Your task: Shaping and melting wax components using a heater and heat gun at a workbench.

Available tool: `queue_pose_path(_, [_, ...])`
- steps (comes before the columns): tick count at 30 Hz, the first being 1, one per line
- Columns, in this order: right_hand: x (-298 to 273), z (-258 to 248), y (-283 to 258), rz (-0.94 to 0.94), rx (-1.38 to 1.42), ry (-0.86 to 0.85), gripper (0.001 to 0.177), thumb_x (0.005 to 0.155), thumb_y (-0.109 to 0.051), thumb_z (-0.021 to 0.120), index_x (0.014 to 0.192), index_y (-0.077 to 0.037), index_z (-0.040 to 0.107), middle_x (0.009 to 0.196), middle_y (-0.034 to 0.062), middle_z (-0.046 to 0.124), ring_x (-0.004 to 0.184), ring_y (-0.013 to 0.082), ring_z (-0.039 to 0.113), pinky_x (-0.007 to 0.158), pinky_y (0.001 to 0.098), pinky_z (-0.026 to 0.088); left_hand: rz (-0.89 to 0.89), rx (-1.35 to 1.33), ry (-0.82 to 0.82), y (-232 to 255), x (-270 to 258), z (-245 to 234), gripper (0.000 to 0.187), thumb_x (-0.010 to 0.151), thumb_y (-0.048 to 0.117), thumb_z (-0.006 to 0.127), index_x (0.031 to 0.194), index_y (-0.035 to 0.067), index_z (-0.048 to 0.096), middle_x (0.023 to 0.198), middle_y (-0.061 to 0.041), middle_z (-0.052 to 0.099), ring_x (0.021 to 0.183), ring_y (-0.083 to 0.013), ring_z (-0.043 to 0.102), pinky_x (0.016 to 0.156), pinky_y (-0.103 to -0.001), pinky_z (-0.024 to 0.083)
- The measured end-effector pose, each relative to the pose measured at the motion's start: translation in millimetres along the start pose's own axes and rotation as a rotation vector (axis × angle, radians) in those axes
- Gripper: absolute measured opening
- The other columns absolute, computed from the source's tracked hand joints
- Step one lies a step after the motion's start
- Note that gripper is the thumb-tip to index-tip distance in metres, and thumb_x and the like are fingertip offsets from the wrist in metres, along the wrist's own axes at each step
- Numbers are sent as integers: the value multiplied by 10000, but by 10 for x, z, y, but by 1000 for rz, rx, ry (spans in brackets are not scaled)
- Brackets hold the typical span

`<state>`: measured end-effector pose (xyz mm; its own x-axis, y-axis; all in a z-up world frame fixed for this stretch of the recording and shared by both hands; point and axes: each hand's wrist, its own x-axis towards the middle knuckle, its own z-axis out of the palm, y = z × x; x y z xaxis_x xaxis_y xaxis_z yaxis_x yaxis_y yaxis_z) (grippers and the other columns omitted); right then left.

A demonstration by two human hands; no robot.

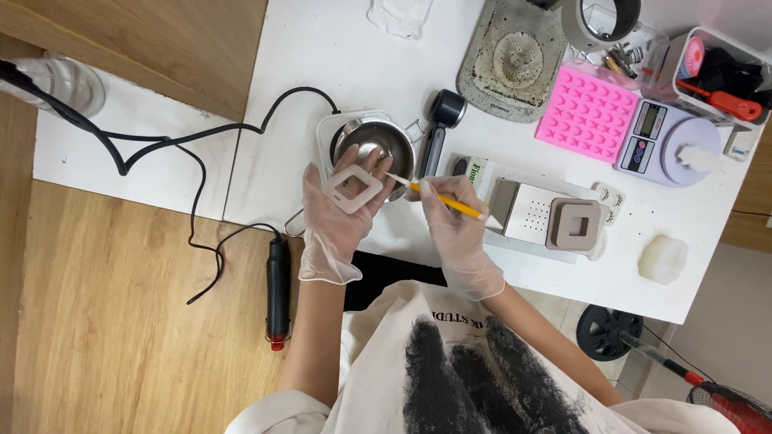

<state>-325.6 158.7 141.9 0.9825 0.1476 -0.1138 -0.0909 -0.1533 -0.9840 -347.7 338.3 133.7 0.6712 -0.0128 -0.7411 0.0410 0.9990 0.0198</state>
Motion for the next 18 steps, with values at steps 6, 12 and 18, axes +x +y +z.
queue_pose_path(6, [-171, 166, -166, -612, -144, -110, 108, 988, -25, 737, 945, -46, 640, 911, 93, 763, 806, 156, 775, 696, 267, 651, 83, -143, -116, -137, -6, -22, 721, 1006, 645, 320, 1420, 91, 522, 1399, -209, 556, 1313, -345, 549, 1126, -503, 462])
queue_pose_path(12, [-183, 145, -388, -661, -464, -245, 229, 912, -45, 821, 931, -66, 594, 925, 103, 700, 787, 238, 702, 645, 320, 555, 221, -44, -142, -232, -38, -16, 766, 968, 692, 397, 1440, 103, 528, 1422, -187, 546, 1296, -324, 570, 1120, -457, 483])
queue_pose_path(18, [-128, 91, -375, -614, -462, -217, 205, 927, -31, 799, 975, -49, 601, 949, 118, 706, 834, 244, 723, 684, 320, 579, 306, 10, -113, -221, -46, 19, 754, 987, 669, 407, 1372, 40, 567, 1367, -220, 572, 1244, -338, 601, 1061, -433, 507])
